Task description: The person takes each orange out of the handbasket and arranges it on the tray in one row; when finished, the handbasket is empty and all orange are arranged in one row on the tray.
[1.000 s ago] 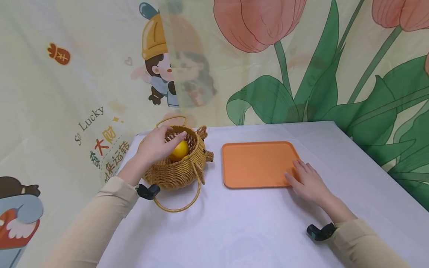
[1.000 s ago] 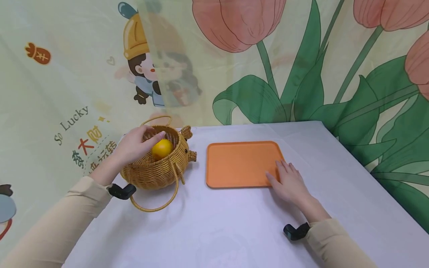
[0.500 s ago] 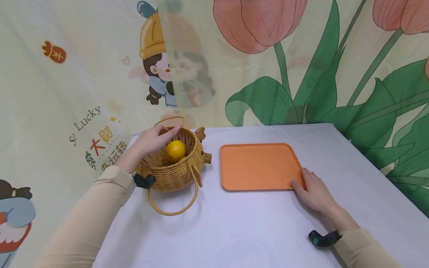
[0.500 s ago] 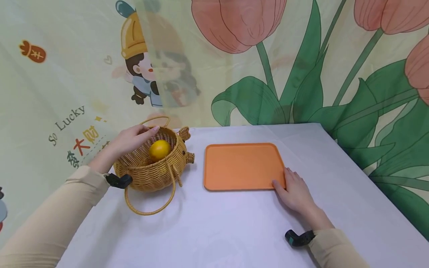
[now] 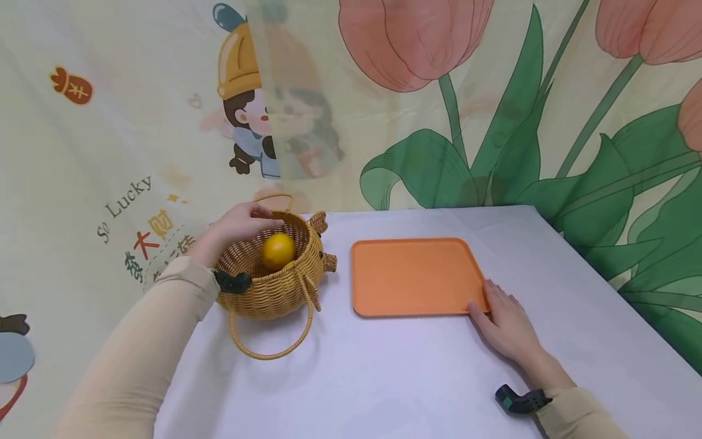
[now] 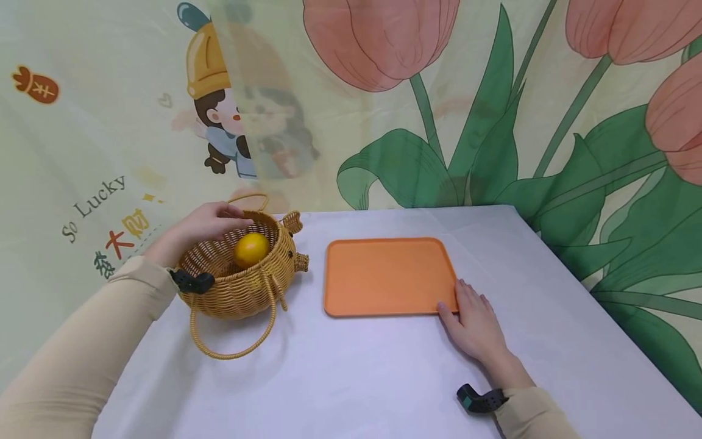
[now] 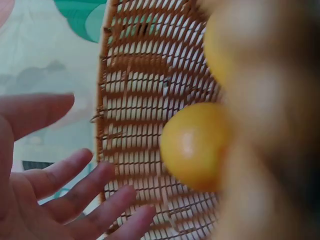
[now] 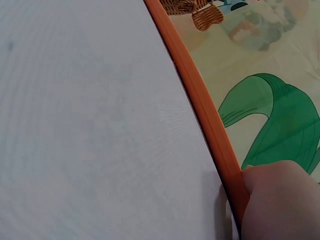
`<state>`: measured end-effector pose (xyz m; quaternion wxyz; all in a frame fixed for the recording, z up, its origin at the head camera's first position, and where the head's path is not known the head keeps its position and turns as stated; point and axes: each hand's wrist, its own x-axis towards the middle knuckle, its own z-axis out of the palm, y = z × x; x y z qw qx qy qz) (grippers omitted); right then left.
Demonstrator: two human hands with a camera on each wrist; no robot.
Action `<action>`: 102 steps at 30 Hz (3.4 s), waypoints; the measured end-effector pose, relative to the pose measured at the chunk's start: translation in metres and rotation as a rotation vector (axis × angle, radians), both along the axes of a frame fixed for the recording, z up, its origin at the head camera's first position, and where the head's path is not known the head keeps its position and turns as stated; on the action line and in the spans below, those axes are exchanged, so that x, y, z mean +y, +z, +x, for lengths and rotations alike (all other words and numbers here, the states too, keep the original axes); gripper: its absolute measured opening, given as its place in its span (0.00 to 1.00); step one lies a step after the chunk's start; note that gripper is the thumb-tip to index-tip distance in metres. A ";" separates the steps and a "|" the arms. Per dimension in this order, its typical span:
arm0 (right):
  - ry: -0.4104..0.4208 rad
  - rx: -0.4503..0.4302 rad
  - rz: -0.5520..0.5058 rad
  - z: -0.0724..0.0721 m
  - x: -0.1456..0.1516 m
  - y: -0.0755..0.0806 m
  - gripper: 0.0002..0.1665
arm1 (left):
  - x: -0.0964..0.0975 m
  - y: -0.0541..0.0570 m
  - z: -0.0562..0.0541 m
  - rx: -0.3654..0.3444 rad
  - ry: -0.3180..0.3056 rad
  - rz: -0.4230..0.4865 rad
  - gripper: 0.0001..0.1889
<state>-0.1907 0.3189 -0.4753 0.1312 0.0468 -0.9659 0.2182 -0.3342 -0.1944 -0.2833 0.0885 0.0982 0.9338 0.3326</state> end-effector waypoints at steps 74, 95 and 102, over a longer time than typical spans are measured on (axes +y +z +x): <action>-0.020 -0.002 -0.038 -0.004 0.000 0.000 0.47 | -0.010 -0.048 -0.041 -0.516 -0.104 0.106 0.54; -0.021 0.002 -0.053 -0.004 -0.003 -0.001 0.46 | -0.014 -0.050 -0.043 -0.350 -0.107 -0.020 0.46; -0.029 -0.013 -0.049 -0.004 -0.004 0.001 0.46 | -0.014 -0.050 -0.043 -0.346 -0.144 0.011 0.40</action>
